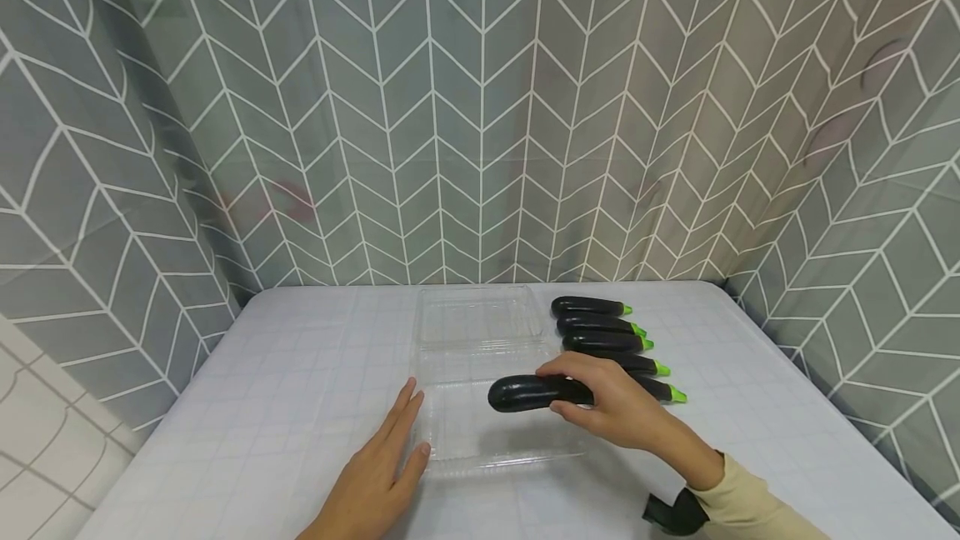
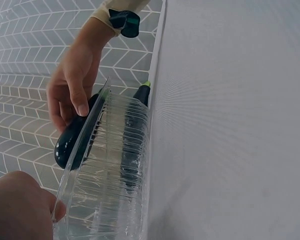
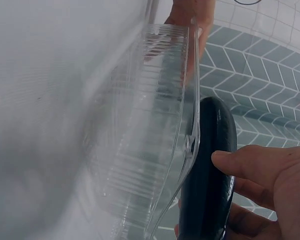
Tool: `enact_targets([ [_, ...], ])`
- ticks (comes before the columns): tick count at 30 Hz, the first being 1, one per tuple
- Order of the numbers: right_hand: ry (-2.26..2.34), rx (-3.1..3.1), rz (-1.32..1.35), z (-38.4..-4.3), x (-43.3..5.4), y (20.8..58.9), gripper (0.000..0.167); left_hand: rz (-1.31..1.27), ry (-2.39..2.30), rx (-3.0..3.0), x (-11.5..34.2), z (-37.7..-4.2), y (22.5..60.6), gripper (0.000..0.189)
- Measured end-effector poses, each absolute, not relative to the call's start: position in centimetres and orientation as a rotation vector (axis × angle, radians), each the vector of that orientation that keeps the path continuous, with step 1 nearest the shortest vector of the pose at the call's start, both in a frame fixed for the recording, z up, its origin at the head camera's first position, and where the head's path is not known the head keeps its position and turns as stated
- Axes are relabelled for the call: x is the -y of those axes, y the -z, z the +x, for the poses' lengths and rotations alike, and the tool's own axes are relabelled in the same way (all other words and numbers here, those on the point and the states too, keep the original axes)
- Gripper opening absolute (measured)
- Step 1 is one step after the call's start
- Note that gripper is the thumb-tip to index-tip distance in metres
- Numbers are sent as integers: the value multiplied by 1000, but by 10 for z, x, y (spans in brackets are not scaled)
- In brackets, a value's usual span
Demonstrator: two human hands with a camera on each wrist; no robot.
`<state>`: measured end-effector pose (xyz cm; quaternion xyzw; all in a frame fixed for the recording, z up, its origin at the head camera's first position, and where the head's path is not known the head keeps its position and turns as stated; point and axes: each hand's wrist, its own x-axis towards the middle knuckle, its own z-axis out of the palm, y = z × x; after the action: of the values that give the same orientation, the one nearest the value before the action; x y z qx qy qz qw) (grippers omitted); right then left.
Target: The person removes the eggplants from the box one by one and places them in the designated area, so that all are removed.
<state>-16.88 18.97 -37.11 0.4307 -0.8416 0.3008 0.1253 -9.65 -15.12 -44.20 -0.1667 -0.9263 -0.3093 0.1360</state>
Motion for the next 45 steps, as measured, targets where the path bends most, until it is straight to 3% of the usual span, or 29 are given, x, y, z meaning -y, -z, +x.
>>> enact_targets([
  [45,-762,2410,1076,-165,-230,380,47,-487,922,2683,152,-96,442,63],
])
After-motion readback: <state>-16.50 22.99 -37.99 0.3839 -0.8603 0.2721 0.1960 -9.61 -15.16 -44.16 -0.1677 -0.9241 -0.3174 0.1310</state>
